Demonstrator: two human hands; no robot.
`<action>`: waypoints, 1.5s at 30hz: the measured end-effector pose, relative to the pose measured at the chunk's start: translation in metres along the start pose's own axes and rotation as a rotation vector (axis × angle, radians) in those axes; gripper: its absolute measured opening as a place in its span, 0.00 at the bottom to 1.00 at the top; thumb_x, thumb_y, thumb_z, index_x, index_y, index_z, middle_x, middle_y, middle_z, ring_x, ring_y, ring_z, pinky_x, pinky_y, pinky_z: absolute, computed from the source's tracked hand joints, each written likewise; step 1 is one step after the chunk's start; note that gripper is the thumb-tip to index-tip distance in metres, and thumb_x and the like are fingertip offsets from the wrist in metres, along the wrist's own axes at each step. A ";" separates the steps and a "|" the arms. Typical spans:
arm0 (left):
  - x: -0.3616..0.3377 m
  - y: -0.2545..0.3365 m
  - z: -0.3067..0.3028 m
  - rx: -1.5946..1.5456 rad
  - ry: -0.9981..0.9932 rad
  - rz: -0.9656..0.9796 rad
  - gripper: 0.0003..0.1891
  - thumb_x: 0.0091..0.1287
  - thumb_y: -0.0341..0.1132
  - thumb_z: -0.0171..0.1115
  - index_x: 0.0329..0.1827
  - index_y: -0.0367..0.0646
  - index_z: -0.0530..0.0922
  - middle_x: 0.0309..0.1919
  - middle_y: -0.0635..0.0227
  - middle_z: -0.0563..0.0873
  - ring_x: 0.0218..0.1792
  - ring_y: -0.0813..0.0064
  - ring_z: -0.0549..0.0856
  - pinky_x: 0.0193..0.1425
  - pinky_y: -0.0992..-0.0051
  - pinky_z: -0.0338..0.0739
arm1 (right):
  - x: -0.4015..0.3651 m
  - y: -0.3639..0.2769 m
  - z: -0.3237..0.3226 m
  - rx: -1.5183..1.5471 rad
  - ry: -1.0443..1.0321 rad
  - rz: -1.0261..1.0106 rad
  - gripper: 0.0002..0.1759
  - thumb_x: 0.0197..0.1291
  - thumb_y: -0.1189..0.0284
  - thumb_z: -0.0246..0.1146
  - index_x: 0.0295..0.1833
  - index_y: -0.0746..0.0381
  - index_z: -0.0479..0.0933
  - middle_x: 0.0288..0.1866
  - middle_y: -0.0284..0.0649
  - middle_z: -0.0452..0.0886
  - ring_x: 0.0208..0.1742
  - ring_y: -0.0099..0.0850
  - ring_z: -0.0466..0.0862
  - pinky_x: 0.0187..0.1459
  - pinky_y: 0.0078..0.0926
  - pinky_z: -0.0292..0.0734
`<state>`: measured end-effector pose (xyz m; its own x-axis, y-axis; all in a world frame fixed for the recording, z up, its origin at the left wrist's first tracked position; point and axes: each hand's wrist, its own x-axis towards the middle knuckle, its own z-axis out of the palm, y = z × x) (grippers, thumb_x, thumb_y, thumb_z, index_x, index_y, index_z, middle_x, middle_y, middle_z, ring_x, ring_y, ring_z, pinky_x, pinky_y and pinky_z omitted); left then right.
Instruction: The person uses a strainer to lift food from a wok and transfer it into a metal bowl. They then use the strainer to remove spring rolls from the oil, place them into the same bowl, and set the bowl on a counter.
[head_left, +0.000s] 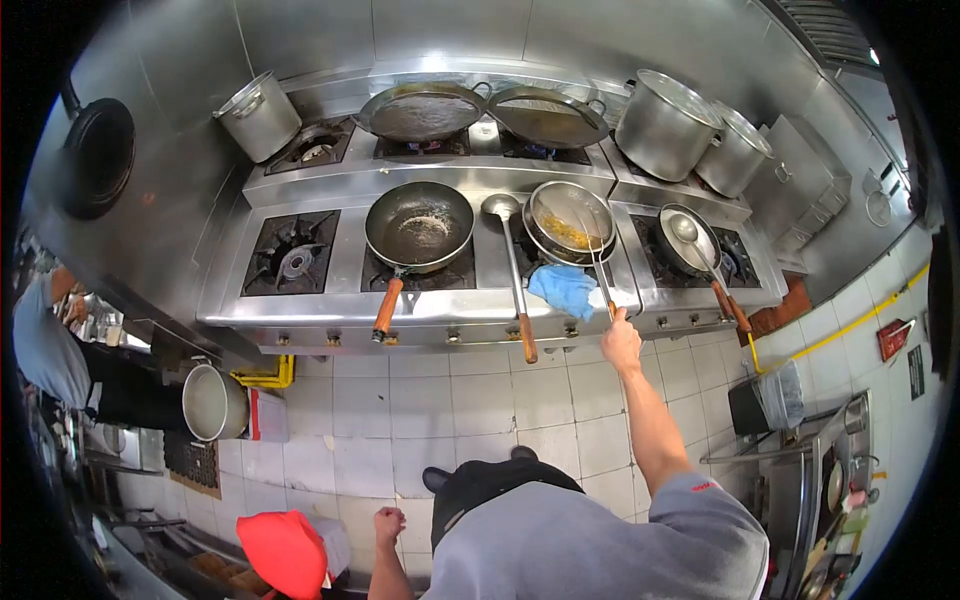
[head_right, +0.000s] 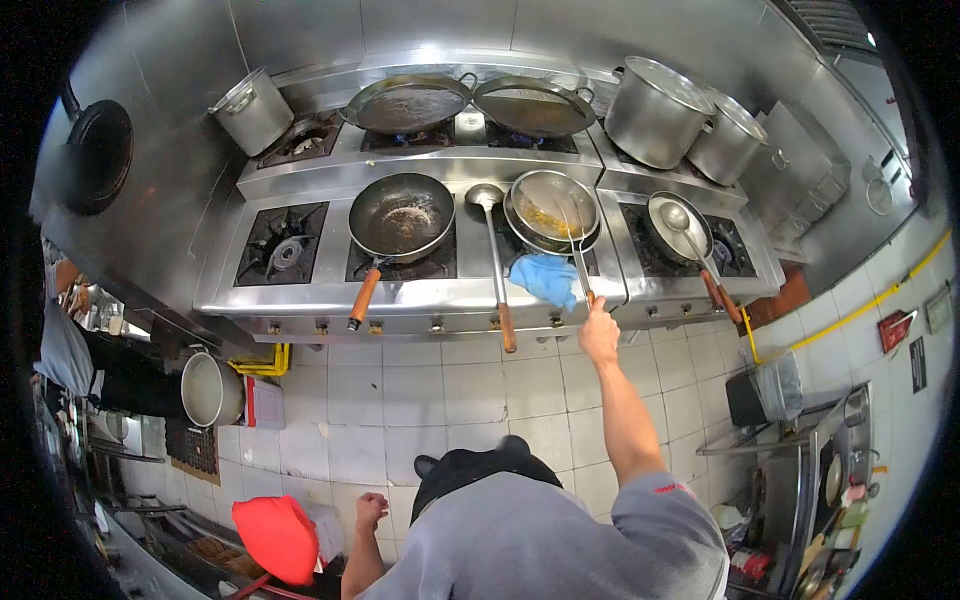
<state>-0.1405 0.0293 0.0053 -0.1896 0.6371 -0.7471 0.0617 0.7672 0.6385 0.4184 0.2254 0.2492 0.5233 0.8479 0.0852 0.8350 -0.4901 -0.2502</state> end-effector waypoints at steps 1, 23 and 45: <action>-0.005 -0.018 0.008 0.035 -0.015 -0.042 0.05 0.57 0.29 0.52 0.31 0.37 0.74 0.20 0.66 0.78 0.21 0.77 0.78 0.20 0.77 0.74 | -0.001 0.000 -0.004 0.024 0.020 0.018 0.20 0.48 0.79 0.50 0.48 0.68 0.56 0.28 0.59 0.77 0.34 0.57 0.77 0.38 0.51 0.71; -0.153 -0.105 0.171 0.355 0.117 -0.040 0.08 0.54 0.31 0.57 0.27 0.33 0.77 0.18 0.65 0.79 0.23 0.77 0.77 0.27 0.76 0.72 | 0.078 0.066 0.019 1.416 -0.619 0.135 0.14 0.64 0.62 0.49 0.44 0.62 0.70 0.20 0.28 0.67 0.15 0.15 0.65 0.11 0.13 0.61; -0.184 -0.093 0.132 0.029 -0.078 -0.309 0.20 0.52 0.44 0.64 0.43 0.38 0.76 0.28 0.66 0.80 0.25 0.77 0.77 0.27 0.77 0.75 | -0.258 0.317 0.296 0.050 -1.486 0.217 0.06 0.43 0.73 0.58 0.28 0.64 0.78 0.26 0.46 0.78 0.26 0.34 0.80 0.27 0.39 0.76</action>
<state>0.0175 -0.1493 0.0593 -0.1276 0.3765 -0.9176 0.0408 0.9264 0.3744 0.4976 -0.0890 -0.1379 -0.0378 0.2037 -0.9783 0.7433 -0.6486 -0.1638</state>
